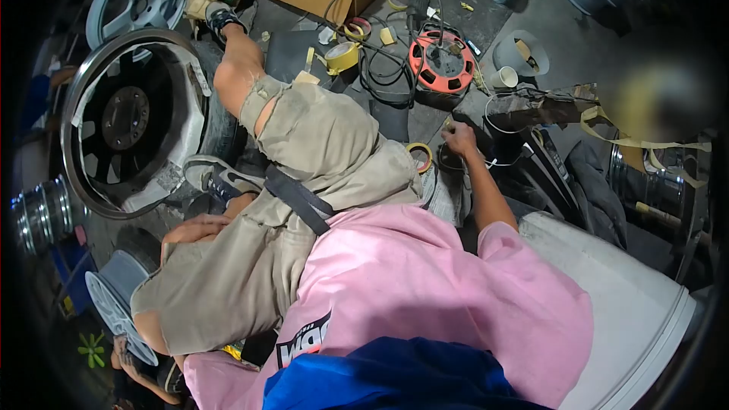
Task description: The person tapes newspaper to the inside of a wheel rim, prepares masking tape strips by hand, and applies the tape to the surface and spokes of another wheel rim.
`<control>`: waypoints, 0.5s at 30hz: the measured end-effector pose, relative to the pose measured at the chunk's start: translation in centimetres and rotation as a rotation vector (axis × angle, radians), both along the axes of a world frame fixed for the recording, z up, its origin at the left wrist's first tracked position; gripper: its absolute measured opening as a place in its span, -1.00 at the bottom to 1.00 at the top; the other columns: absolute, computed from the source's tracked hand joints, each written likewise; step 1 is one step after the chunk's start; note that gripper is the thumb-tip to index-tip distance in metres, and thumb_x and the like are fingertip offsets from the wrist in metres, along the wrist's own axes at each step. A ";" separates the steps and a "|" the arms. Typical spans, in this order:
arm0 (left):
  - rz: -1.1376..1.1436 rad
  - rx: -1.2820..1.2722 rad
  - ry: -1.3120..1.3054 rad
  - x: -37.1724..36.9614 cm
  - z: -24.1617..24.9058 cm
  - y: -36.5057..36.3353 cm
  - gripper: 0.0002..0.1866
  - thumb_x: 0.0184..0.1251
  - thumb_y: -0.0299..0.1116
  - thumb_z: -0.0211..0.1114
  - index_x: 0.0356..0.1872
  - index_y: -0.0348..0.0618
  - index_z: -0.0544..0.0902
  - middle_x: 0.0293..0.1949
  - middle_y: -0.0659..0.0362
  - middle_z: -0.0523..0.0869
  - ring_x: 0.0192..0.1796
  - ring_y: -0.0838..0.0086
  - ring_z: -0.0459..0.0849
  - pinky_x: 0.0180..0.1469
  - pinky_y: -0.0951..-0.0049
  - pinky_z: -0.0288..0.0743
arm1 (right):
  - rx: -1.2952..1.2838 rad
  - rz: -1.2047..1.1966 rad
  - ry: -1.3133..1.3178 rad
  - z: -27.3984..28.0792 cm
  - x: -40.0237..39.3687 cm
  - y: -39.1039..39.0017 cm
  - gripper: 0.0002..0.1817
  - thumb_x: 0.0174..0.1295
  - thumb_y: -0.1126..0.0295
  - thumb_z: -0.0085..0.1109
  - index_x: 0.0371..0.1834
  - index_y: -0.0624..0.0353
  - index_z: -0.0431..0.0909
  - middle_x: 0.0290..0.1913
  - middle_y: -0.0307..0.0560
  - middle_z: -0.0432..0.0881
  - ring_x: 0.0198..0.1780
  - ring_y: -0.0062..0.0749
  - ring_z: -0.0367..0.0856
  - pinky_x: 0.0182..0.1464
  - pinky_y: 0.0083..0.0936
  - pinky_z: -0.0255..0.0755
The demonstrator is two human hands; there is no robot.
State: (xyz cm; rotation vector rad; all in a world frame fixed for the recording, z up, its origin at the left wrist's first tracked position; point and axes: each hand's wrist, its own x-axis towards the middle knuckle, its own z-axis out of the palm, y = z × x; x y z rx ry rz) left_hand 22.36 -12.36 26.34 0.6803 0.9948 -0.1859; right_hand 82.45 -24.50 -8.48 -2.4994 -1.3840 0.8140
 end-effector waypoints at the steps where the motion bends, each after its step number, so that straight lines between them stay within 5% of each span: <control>1: -0.004 0.001 0.002 0.1 -0.1 0.0 -0.40 0.65 0.03 0.15 0.35 -0.35 0.59 0.16 0.06 0.75 0.18 0.39 0.68 0.30 0.31 0.50 | 0.016 0.063 0.009 -0.8 -0.2 -0.1 -0.66 0.12 0.13 0.45 -0.14 0.10 0.80 -0.12 0.16 0.80 -0.02 0.11 0.78 0.05 -0.10 0.61; 5: -0.028 0.018 0.016 0.6 -0.2 0.5 -0.41 0.65 0.02 0.15 0.34 -0.35 0.60 0.16 0.06 0.75 0.18 0.40 0.68 0.29 0.31 0.50 | -0.277 0.212 0.101 -2.4 -6.0 -0.5 -0.66 -0.02 0.17 0.52 -0.20 0.09 0.83 -0.16 0.11 0.82 -0.07 0.04 0.82 0.00 -0.09 0.66; 7: -0.064 0.034 0.009 1.5 -1.2 1.4 -0.41 0.65 0.02 0.16 0.34 -0.34 0.60 0.15 0.07 0.75 0.18 0.40 0.68 0.29 0.31 0.50 | -0.210 0.262 0.037 -11.6 -7.0 -3.6 -0.62 0.02 0.10 0.44 -0.14 0.05 0.83 -0.13 0.12 0.82 -0.07 0.06 0.81 -0.02 -0.04 0.65; 9: -0.104 0.055 0.010 2.2 -2.1 2.8 -0.41 0.65 0.02 0.16 0.34 -0.34 0.60 0.15 0.07 0.75 0.17 0.40 0.68 0.29 0.31 0.50 | 0.147 0.286 -0.041 -23.8 -7.8 -8.5 -0.60 0.12 0.03 0.31 -0.14 0.10 0.78 -0.07 0.09 0.80 0.07 0.01 0.76 -0.01 -0.14 0.58; 10: -0.122 0.065 0.013 2.4 -2.6 3.2 -0.41 0.65 0.02 0.16 0.34 -0.34 0.60 0.15 0.07 0.75 0.17 0.40 0.68 0.28 0.31 0.50 | -0.073 0.372 0.029 -18.8 -8.1 -7.6 -0.53 0.31 0.10 0.17 0.04 0.29 0.71 0.06 0.32 0.75 0.12 0.16 0.74 0.20 -0.01 0.59; 12: -0.157 0.092 0.019 2.7 -3.4 4.1 -0.41 0.65 0.02 0.16 0.34 -0.34 0.60 0.14 0.07 0.75 0.17 0.41 0.68 0.28 0.32 0.50 | -0.040 0.217 -0.003 -18.7 -9.0 -9.0 -0.65 0.16 0.15 0.25 -0.11 0.11 0.78 -0.02 0.29 0.76 0.10 0.21 0.73 0.11 -0.03 0.61; 15: -0.205 0.131 0.023 2.9 -4.5 5.3 -0.42 0.65 0.02 0.16 0.34 -0.33 0.61 0.14 0.08 0.75 0.16 0.41 0.68 0.28 0.32 0.51 | -0.154 0.008 0.091 -1.9 -10.2 -5.3 -0.61 0.11 0.14 0.34 -0.09 0.14 0.78 0.01 0.27 0.76 0.08 0.21 0.74 0.09 -0.03 0.62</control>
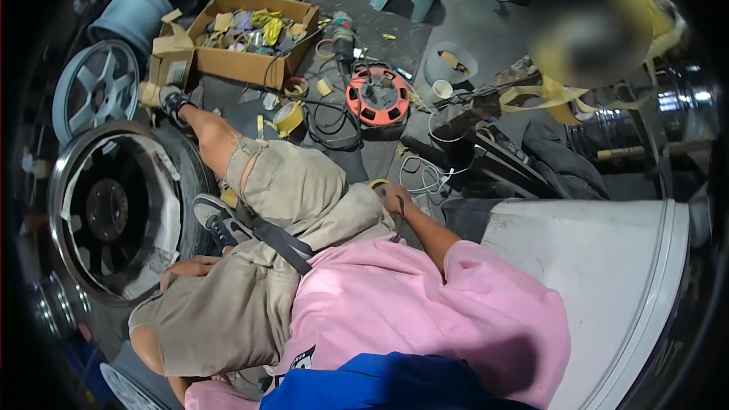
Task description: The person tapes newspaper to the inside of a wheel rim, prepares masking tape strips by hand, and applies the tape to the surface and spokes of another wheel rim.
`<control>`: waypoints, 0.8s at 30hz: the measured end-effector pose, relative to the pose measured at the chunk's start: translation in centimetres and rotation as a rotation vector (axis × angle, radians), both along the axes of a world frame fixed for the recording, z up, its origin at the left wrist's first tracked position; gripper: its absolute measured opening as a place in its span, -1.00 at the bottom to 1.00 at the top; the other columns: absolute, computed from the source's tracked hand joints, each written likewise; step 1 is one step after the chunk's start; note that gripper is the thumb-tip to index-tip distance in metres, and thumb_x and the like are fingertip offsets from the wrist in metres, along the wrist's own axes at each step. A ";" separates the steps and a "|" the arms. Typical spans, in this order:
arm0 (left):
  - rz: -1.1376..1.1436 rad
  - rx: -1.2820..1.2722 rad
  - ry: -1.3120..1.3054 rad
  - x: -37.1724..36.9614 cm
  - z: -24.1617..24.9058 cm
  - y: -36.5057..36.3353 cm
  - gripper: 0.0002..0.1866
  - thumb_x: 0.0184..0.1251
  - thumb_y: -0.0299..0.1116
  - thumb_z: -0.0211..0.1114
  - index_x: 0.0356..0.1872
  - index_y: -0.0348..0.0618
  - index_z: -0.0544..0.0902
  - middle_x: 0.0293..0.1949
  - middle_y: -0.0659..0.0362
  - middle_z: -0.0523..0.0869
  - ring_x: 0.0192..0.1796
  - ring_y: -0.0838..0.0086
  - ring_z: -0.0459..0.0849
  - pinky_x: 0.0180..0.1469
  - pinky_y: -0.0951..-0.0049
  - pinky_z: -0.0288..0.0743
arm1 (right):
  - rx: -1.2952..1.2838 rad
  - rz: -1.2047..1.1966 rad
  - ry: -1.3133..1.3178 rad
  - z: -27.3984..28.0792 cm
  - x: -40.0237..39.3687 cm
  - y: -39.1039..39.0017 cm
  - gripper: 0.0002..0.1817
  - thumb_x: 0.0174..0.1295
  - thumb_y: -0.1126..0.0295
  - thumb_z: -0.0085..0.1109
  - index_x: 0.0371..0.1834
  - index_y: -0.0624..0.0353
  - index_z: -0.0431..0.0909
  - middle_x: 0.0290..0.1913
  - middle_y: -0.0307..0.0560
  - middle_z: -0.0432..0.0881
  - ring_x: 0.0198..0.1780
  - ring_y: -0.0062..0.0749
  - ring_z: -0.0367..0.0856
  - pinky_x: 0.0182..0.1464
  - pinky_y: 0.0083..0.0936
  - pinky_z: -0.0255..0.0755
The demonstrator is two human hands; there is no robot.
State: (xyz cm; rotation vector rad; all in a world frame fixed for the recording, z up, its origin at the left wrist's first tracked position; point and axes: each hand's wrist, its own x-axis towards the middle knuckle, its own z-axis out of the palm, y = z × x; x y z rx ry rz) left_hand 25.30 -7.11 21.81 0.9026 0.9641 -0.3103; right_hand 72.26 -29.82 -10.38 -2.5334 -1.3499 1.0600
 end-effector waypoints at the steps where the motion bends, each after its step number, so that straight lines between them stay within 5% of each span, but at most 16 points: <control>1: -0.017 0.014 -0.001 0.0 -0.4 0.4 -0.42 0.65 0.02 0.16 0.33 -0.33 0.61 0.14 0.08 0.75 0.16 0.41 0.68 0.28 0.32 0.51 | 0.007 -0.014 -0.015 2.8 0.1 0.9 -0.61 0.11 0.14 0.34 -0.09 0.14 0.78 0.01 0.27 0.76 0.08 0.21 0.74 0.09 -0.03 0.62; 4: -0.059 0.053 -0.009 0.2 -1.5 1.2 -0.42 0.65 0.02 0.16 0.33 -0.33 0.61 0.13 0.08 0.76 0.16 0.41 0.68 0.27 0.32 0.51 | 0.150 -0.162 -0.061 8.1 1.6 3.5 -0.67 0.16 0.16 0.37 -0.15 0.16 0.76 -0.07 0.20 0.76 -0.02 0.20 0.75 0.01 -0.03 0.61; 6: -0.078 0.078 -0.017 0.1 -2.2 1.6 -0.42 0.65 0.01 0.16 0.33 -0.33 0.61 0.13 0.08 0.76 0.15 0.42 0.68 0.27 0.32 0.51 | 0.584 -0.182 -0.177 10.9 2.9 5.3 -0.75 0.24 0.21 0.36 -0.22 0.18 0.72 -0.19 0.14 0.72 -0.14 0.16 0.73 -0.09 -0.05 0.57; 10: -0.097 0.109 -0.022 -0.1 -3.1 2.1 -0.43 0.65 0.01 0.16 0.33 -0.32 0.62 0.13 0.09 0.76 0.15 0.42 0.68 0.26 0.33 0.51 | 1.115 -0.222 -0.345 28.8 2.1 10.2 -0.85 0.27 0.35 0.43 -0.30 0.16 0.66 -0.34 -0.02 0.62 -0.33 -0.09 0.66 -0.24 -0.23 0.50; 15: -0.107 0.131 -0.014 -0.4 -3.5 2.1 -0.43 0.65 0.01 0.17 0.32 -0.31 0.62 0.12 0.10 0.76 0.14 0.43 0.68 0.25 0.33 0.52 | 1.642 -0.213 -1.165 46.2 4.3 9.1 -0.65 0.09 0.32 0.67 -0.26 0.10 0.59 -0.28 -0.19 0.55 -0.24 -0.30 0.54 -0.14 -0.32 0.45; 18: -0.110 0.147 -0.010 -0.4 -3.6 2.0 -0.44 0.65 0.01 0.17 0.32 -0.31 0.63 0.11 0.10 0.76 0.14 0.43 0.69 0.25 0.33 0.52 | 1.563 -0.394 -1.393 53.4 4.0 8.2 -0.52 0.01 0.27 0.73 -0.14 0.14 0.58 -0.19 -0.19 0.49 -0.13 -0.34 0.50 -0.09 -0.29 0.48; 19: -0.109 0.151 -0.007 -0.6 -3.7 1.8 -0.44 0.65 0.01 0.17 0.32 -0.31 0.63 0.11 0.10 0.76 0.14 0.43 0.69 0.25 0.33 0.52 | 1.338 -0.748 -1.197 56.3 2.6 8.5 -0.51 0.00 0.27 0.73 -0.13 0.14 0.59 -0.18 -0.18 0.49 -0.14 -0.34 0.54 -0.08 -0.30 0.52; 24: -0.111 0.180 0.005 -1.0 -3.8 1.1 -0.44 0.64 0.00 0.17 0.32 -0.30 0.63 0.10 0.11 0.76 0.13 0.44 0.69 0.24 0.34 0.52 | 1.525 -0.547 -1.231 52.7 8.2 6.0 -0.67 0.14 0.38 0.60 -0.13 0.21 0.63 -0.20 -0.14 0.70 -0.25 -0.41 0.75 -0.17 -0.43 0.66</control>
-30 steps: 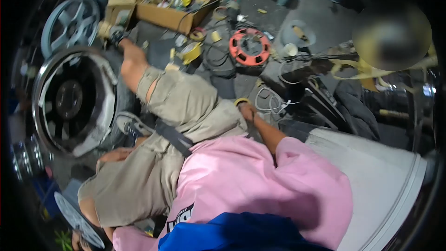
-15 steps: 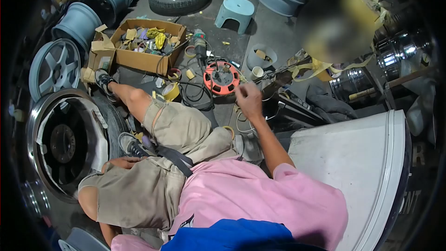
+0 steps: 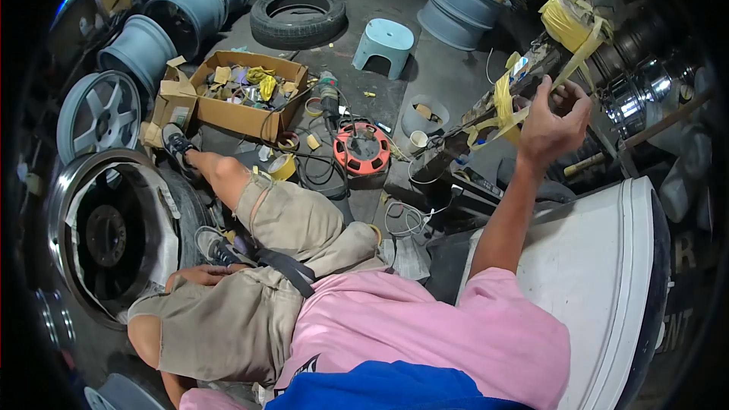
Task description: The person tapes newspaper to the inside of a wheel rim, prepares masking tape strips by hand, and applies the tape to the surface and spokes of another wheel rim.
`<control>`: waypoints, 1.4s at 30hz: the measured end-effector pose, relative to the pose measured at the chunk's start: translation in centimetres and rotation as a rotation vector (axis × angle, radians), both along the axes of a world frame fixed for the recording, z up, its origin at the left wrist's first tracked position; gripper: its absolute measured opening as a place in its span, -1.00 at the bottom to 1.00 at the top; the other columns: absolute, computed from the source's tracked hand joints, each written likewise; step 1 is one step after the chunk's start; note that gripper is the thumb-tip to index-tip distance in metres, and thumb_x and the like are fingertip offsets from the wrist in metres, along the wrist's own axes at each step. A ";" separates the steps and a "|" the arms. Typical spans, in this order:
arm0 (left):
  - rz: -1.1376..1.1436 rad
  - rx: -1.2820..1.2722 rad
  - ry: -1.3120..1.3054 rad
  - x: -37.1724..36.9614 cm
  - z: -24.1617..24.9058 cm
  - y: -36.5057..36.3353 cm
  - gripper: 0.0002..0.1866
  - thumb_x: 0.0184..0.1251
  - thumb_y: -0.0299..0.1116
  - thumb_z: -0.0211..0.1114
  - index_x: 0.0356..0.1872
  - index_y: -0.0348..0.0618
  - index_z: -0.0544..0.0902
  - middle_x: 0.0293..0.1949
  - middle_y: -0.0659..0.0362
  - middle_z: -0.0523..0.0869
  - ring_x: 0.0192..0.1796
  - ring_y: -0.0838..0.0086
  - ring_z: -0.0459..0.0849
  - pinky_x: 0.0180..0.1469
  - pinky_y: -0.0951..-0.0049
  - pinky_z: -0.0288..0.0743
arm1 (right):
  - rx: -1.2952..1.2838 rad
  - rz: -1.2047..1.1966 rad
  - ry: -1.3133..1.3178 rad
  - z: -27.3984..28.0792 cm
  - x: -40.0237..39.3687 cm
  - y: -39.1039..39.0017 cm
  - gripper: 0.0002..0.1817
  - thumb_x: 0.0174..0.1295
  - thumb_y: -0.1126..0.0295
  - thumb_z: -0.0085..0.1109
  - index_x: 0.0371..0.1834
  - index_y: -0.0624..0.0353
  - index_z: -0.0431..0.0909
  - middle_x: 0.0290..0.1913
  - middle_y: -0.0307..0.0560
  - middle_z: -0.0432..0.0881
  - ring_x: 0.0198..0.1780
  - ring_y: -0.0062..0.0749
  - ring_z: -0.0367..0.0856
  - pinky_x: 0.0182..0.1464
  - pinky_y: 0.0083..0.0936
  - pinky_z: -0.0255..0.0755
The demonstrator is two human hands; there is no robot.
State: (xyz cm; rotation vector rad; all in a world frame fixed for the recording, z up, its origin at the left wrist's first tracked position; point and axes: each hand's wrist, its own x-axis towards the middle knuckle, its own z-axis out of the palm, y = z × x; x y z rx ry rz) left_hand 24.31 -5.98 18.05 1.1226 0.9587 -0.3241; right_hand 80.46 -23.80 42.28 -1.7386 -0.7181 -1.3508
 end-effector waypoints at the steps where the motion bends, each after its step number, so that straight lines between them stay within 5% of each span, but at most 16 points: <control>1: -0.001 0.004 0.002 0.1 0.1 -0.1 -0.45 0.64 0.00 0.17 0.32 -0.30 0.63 0.10 0.11 0.77 0.13 0.44 0.69 0.24 0.34 0.52 | 0.016 0.031 0.025 -0.3 -0.1 -0.1 -0.72 0.19 0.40 0.56 -0.14 0.22 0.64 -0.22 -0.13 0.74 -0.28 -0.43 0.78 -0.19 -0.46 0.66; 6: 0.006 0.020 0.016 -0.2 0.2 -1.1 -0.45 0.64 0.00 0.18 0.31 -0.29 0.64 0.10 0.12 0.77 0.12 0.44 0.69 0.23 0.34 0.53 | 0.024 0.142 0.205 -0.5 -0.8 -0.7 -0.83 0.35 0.47 0.40 -0.10 0.29 0.66 -0.22 -0.10 0.81 -0.26 -0.47 0.82 -0.17 -0.55 0.69; 10: 0.017 0.039 0.021 -0.5 0.3 -1.7 -0.46 0.64 0.00 0.18 0.31 -0.29 0.64 0.09 0.12 0.77 0.11 0.45 0.69 0.22 0.34 0.53 | 0.242 0.505 0.411 -0.6 -0.8 -1.0 -0.83 0.39 0.49 0.35 -0.06 0.36 0.65 -0.19 -0.06 0.82 -0.22 -0.49 0.80 -0.12 -0.54 0.69; 11: 0.018 0.046 0.022 -0.6 0.4 -1.8 -0.46 0.64 0.00 0.18 0.31 -0.29 0.65 0.09 0.12 0.77 0.11 0.45 0.69 0.22 0.34 0.53 | 0.259 0.805 0.620 -0.6 -1.7 -1.2 -0.83 0.38 0.48 0.37 -0.06 0.32 0.68 -0.20 -0.07 0.82 -0.21 -0.51 0.79 -0.10 -0.54 0.67; 13: 0.025 0.060 0.027 -0.7 0.5 -2.1 -0.46 0.64 0.00 0.18 0.31 -0.28 0.65 0.08 0.12 0.77 0.11 0.45 0.69 0.22 0.35 0.53 | 0.153 1.108 0.842 -2.3 -4.5 -1.0 -0.86 0.36 0.46 0.39 -0.10 0.28 0.74 -0.18 -0.09 0.82 -0.21 -0.53 0.78 -0.10 -0.54 0.65; 16: 0.041 0.108 0.038 -1.4 0.9 -2.0 -0.46 0.64 -0.01 0.18 0.31 -0.28 0.65 0.08 0.13 0.77 0.11 0.45 0.69 0.21 0.35 0.53 | -0.244 1.256 1.081 -6.6 -13.0 1.3 -0.87 0.33 0.47 0.38 -0.12 0.27 0.80 -0.19 -0.13 0.85 -0.21 -0.55 0.78 -0.09 -0.53 0.65; 19: 0.039 0.228 0.064 -2.6 1.9 -0.6 -0.47 0.64 -0.01 0.18 0.30 -0.28 0.65 0.08 0.13 0.77 0.10 0.46 0.69 0.21 0.35 0.53 | -0.843 1.584 0.736 -9.0 -20.1 2.8 -0.78 0.30 0.41 0.42 -0.08 0.32 0.76 -0.17 -0.04 0.82 -0.21 -0.36 0.79 -0.04 -0.42 0.64; 20: 0.025 0.314 0.075 -3.1 2.7 0.5 -0.47 0.64 -0.01 0.18 0.30 -0.28 0.65 0.07 0.13 0.77 0.10 0.46 0.69 0.21 0.35 0.54 | -0.949 1.658 0.806 -9.4 -22.2 3.3 -0.78 0.30 0.41 0.41 -0.11 0.36 0.72 -0.21 -0.01 0.78 -0.20 -0.30 0.77 -0.05 -0.41 0.61; 22: -0.043 0.532 0.107 -5.2 5.6 3.1 -0.54 0.62 -0.06 0.24 0.26 -0.21 0.70 0.00 0.20 0.77 0.01 0.52 0.66 0.08 0.40 0.55 | -0.963 1.901 0.746 -11.2 -24.4 5.0 -0.80 0.32 0.41 0.40 -0.14 0.33 0.69 -0.22 -0.06 0.76 -0.20 -0.39 0.74 -0.07 -0.42 0.60; 25: 0.148 0.731 -0.051 -7.4 12.2 4.3 -0.53 0.61 0.00 0.22 0.26 -0.13 0.70 -0.03 0.28 0.78 -0.02 0.58 0.62 -0.03 0.48 0.49 | -1.058 2.144 1.218 -11.4 -26.2 7.6 -0.89 0.30 0.50 0.33 -0.16 0.26 0.64 -0.27 -0.24 0.68 -0.22 -0.62 0.65 -0.15 -0.53 0.56; 28: 0.196 0.807 -0.090 -5.7 21.1 3.5 -0.51 0.61 -0.08 0.26 0.34 -0.21 0.64 0.16 0.22 0.74 0.14 0.49 0.66 0.23 0.40 0.53 | -1.160 2.244 1.535 -10.0 -26.2 11.3 -0.84 0.40 0.48 0.33 -0.04 0.22 0.57 -0.21 -0.24 0.67 -0.22 -0.62 0.64 -0.14 -0.61 0.54; 31: 0.023 1.047 -0.225 -2.5 23.7 4.1 -0.54 0.62 -0.05 0.25 0.24 -0.23 0.71 0.05 0.18 0.79 0.07 0.53 0.69 0.17 0.45 0.55 | -1.284 2.388 1.551 -10.1 -28.0 14.5 -0.85 0.42 0.44 0.31 -0.06 0.18 0.55 -0.21 -0.26 0.66 -0.22 -0.64 0.63 -0.17 -0.60 0.52; 36: -0.071 0.988 -0.410 3.3 21.7 5.7 -0.50 0.61 -0.01 0.26 0.15 -0.32 0.73 -0.05 0.09 0.83 0.00 0.52 0.70 0.07 0.43 0.55 | -1.494 2.321 1.619 -9.6 -30.9 16.2 -0.86 0.44 0.43 0.29 -0.08 0.19 0.53 -0.22 -0.28 0.63 -0.19 -0.62 0.62 -0.16 -0.58 0.51; 38: -0.055 0.930 -0.465 4.1 19.1 5.9 -0.47 0.63 0.05 0.21 -0.07 -0.33 0.78 -0.38 0.13 0.76 -0.28 0.49 0.62 -0.15 0.33 0.53 | -1.532 2.296 1.616 -10.0 -30.9 17.2 -0.87 0.45 0.43 0.29 -0.08 0.20 0.55 -0.23 -0.28 0.63 -0.20 -0.61 0.62 -0.16 -0.58 0.51; 42: -0.181 0.892 -0.306 2.8 15.9 7.1 -0.42 0.62 0.11 0.19 -0.25 -0.34 0.75 -0.50 0.05 0.66 -0.42 0.36 0.53 -0.27 0.25 0.45 | -1.668 2.099 1.565 -11.3 -30.0 18.3 -0.84 0.43 0.39 0.35 -0.10 0.22 0.60 -0.25 -0.31 0.62 -0.24 -0.66 0.58 -0.16 -0.61 0.49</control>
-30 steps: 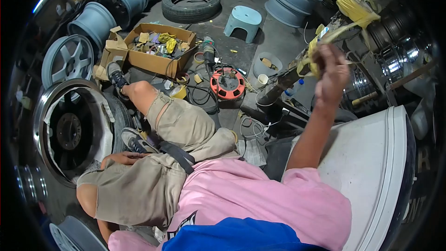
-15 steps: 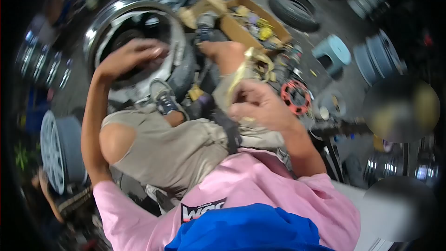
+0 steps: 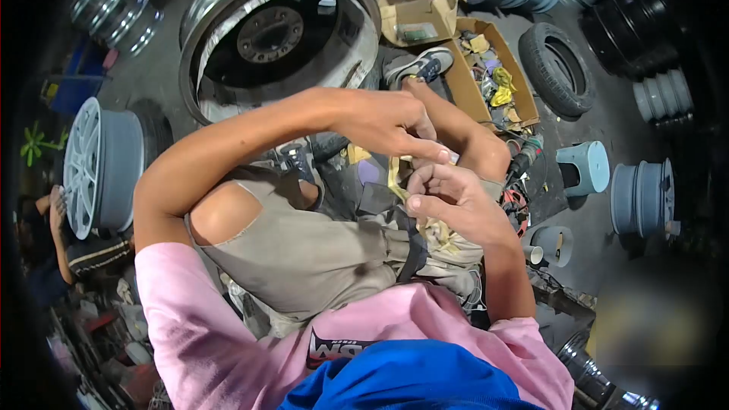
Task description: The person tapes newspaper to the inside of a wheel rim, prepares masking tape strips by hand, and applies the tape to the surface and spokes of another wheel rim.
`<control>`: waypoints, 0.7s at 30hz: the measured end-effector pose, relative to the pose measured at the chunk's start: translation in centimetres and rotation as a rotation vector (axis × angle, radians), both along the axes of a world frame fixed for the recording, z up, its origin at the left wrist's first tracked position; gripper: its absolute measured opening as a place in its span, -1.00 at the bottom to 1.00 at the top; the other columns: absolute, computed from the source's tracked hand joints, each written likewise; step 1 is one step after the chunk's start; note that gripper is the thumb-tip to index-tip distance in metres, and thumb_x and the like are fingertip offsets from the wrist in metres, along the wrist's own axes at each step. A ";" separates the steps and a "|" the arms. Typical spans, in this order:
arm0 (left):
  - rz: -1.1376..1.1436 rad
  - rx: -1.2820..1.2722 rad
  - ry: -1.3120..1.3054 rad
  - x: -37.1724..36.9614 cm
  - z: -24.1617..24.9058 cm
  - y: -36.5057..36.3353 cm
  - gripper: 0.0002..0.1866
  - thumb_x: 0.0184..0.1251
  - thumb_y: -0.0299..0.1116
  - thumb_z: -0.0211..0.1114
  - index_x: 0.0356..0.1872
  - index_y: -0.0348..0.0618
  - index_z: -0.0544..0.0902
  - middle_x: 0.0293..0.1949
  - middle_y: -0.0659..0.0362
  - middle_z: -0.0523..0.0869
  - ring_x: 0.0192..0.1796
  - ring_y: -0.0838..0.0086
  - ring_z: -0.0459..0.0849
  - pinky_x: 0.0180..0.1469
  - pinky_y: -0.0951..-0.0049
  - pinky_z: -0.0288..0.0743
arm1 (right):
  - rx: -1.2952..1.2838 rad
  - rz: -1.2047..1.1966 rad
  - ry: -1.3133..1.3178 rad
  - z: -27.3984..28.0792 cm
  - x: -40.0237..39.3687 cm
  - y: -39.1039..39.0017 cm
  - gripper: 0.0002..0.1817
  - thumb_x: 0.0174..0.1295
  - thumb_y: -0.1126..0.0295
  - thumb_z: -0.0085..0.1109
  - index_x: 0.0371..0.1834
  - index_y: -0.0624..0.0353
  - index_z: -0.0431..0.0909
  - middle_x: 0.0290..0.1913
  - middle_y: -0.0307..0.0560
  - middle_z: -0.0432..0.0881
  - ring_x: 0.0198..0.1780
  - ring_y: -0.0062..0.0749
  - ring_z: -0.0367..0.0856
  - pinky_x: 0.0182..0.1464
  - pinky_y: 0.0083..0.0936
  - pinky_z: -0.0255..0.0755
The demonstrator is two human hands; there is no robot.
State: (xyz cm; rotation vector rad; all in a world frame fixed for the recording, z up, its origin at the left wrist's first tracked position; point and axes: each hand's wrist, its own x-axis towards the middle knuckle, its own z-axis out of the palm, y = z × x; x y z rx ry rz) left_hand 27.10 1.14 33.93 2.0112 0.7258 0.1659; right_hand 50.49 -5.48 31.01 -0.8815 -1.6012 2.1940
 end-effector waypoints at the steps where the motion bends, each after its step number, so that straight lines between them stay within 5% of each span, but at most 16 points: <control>1: 0.011 0.000 -0.001 -0.7 -0.5 0.1 -0.41 0.61 0.12 0.19 -0.29 -0.33 0.74 -0.53 0.03 0.63 -0.44 0.32 0.51 -0.29 0.23 0.43 | 0.040 -0.058 -0.032 -0.6 0.2 0.1 -0.84 0.43 0.39 0.36 -0.10 0.22 0.60 -0.25 -0.31 0.63 -0.23 -0.68 0.57 -0.16 -0.63 0.48; 10: 0.127 -0.028 0.067 -5.7 -2.0 0.8 -0.61 0.48 -0.09 0.40 -0.22 -0.32 0.77 -0.36 0.03 0.74 -0.24 0.20 0.70 -0.14 0.22 0.49 | 0.172 -0.226 -0.150 -3.2 1.0 3.5 -0.73 0.40 0.41 0.39 0.06 0.26 0.59 -0.29 -0.31 0.62 -0.25 -0.70 0.55 -0.14 -0.63 0.45; 15: 0.194 -0.205 0.048 -6.5 -2.1 0.7 -0.60 0.49 -0.10 0.40 -0.18 -0.35 0.77 -0.35 0.04 0.75 -0.24 0.29 0.69 -0.14 0.27 0.50 | 0.254 -0.176 -0.179 -4.6 -0.1 5.4 -0.85 0.38 0.42 0.41 -0.17 0.30 0.70 -0.35 -0.32 0.64 -0.32 -0.76 0.52 -0.26 -0.70 0.41; 21: 0.180 -0.191 0.053 -7.2 -2.8 0.2 -0.59 0.56 -0.10 0.34 -0.19 -0.36 0.77 -0.39 0.11 0.75 -0.30 0.45 0.66 -0.21 0.37 0.51 | 0.197 -0.148 -0.197 -4.8 -0.7 6.4 -0.86 0.39 0.42 0.41 -0.20 0.28 0.69 -0.35 -0.33 0.65 -0.32 -0.78 0.51 -0.27 -0.72 0.40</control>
